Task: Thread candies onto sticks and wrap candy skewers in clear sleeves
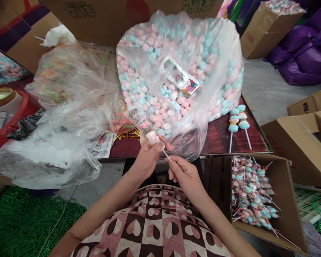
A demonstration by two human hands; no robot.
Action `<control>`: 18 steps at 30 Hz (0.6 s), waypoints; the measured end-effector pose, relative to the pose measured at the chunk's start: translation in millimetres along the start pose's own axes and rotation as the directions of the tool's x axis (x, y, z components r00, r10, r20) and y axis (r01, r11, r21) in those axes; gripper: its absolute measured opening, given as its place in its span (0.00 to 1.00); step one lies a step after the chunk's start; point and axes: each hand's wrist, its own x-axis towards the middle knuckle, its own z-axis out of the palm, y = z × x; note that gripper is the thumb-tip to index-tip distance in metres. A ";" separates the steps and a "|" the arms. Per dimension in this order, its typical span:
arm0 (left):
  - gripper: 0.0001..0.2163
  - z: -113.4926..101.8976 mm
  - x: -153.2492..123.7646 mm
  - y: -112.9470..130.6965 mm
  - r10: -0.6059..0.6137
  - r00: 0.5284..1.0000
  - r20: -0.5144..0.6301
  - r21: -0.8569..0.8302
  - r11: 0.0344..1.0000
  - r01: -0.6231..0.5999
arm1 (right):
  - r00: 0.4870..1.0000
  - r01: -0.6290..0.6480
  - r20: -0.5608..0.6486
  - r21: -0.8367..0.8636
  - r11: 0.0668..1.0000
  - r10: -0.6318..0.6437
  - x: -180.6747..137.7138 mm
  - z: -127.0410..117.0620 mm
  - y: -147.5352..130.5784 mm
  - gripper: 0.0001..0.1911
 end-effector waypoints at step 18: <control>0.11 10.2 -11.8 -4.7 -0.150 0.987 0.053 -0.146 0.977 0.157 | 0.987 0.161 -0.008 -0.120 0.980 -0.163 3.8 9.2 6.0 0.14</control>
